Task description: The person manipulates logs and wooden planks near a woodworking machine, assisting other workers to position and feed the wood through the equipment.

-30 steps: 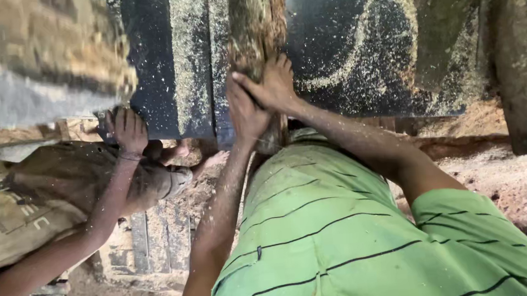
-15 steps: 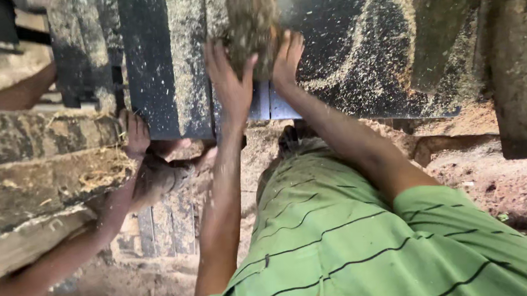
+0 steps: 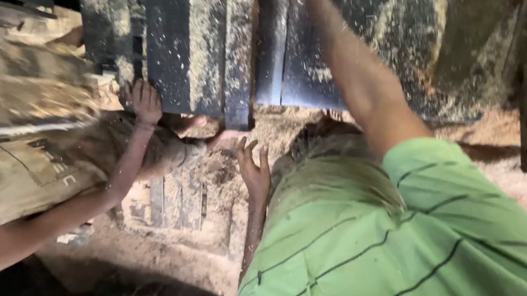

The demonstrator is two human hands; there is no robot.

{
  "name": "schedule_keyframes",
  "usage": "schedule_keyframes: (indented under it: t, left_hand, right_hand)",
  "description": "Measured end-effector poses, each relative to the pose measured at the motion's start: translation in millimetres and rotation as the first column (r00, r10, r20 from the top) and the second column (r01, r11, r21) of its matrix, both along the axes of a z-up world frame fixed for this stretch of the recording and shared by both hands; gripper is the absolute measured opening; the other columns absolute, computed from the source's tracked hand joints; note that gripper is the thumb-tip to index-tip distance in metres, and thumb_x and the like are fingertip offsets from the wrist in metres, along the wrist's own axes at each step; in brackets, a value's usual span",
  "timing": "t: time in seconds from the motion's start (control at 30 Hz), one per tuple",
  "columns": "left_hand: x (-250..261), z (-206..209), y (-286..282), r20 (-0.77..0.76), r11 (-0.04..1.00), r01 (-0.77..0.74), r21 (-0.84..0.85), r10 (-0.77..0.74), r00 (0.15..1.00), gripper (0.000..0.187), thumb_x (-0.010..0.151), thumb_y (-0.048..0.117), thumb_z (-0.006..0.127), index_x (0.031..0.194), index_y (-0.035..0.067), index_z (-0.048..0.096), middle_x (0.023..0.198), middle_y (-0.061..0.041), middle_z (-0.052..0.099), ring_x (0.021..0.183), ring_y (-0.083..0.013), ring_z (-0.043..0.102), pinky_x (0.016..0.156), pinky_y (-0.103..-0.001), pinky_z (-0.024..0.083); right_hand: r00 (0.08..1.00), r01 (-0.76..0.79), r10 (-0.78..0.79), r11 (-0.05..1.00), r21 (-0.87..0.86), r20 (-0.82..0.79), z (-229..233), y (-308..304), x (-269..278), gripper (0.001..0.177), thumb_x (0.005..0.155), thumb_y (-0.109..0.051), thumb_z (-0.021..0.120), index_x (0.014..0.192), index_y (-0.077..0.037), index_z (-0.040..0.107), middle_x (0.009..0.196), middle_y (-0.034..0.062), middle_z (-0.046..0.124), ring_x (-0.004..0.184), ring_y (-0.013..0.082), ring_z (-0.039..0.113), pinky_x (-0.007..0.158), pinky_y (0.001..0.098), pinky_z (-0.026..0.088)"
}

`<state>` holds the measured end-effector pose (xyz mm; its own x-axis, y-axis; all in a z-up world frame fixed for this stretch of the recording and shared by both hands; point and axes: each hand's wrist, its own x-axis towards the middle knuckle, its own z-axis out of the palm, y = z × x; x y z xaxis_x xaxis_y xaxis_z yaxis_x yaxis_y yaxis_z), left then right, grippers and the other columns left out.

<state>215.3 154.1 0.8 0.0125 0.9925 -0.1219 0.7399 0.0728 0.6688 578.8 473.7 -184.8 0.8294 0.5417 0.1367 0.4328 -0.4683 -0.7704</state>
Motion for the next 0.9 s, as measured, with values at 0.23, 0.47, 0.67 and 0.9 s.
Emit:
schedule_keyframes:
  t: [0.23, 0.47, 0.67, 0.9]
  left_hand:
    - [-67, -65, -60, -0.128, 0.982, -0.174, -0.07, 0.164, 0.978, 0.044, 0.1, 0.038, 0.066, 0.117, -0.002, 0.072, 0.127, -0.024, 0.069, 0.123, -0.0378, 0.063, 0.108, -0.044, 0.049]
    - [-99, -75, -59, -0.139, 0.931, -0.17, -0.324, 0.131, 0.982, 0.059, 0.095, 0.053, 0.065, 0.113, -0.002, 0.076, 0.114, -0.027, 0.075, 0.11, -0.0379, 0.071, 0.1, -0.045, 0.052]
    - [-124, -87, -44, -0.053, 0.945, -0.098, -0.313, 0.085, 0.995, 0.06, 0.093, 0.054, 0.066, 0.117, -0.001, 0.073, 0.117, -0.026, 0.073, 0.112, -0.0367, 0.069, 0.099, -0.044, 0.051]
    - [-178, -118, -64, 0.013, 0.952, 0.15, -0.268, -0.152, 0.988, 0.056, 0.095, 0.053, 0.066, 0.113, 0.0, 0.075, 0.117, -0.023, 0.072, 0.115, -0.0353, 0.067, 0.102, -0.044, 0.049]
  right_hand:
    - [0.894, -0.446, 0.411, 0.857, 0.258, 0.181, 63, -123, 45, 0.028, 0.114, -0.016, 0.057, 0.132, 0.003, 0.05, 0.128, 0.0253, 0.052, 0.114, 0.0397, 0.057, 0.099, 0.0498, 0.05]
    - [0.914, -0.316, 0.343, 0.937, 0.148, -0.218, 94, -183, 52, 0.034, 0.109, -0.02, 0.061, 0.135, -0.001, 0.051, 0.132, 0.018, 0.057, 0.121, 0.0288, 0.062, 0.107, 0.0435, 0.054]
    - [0.96, -0.265, 0.262, 0.964, 0.014, 0.103, 125, -181, 60, 0.071, 0.098, -0.048, 0.078, 0.141, 0.0, 0.048, 0.136, 0.0204, 0.056, 0.126, 0.0326, 0.056, 0.109, 0.0494, 0.048]
    - [0.937, -0.11, 0.231, 0.906, -0.409, 0.262, 138, -198, -41, 0.14, 0.07, -0.086, 0.077, 0.156, 0.009, 0.02, 0.133, 0.0321, 0.056, 0.079, 0.0223, 0.065, 0.066, 0.0326, 0.057]
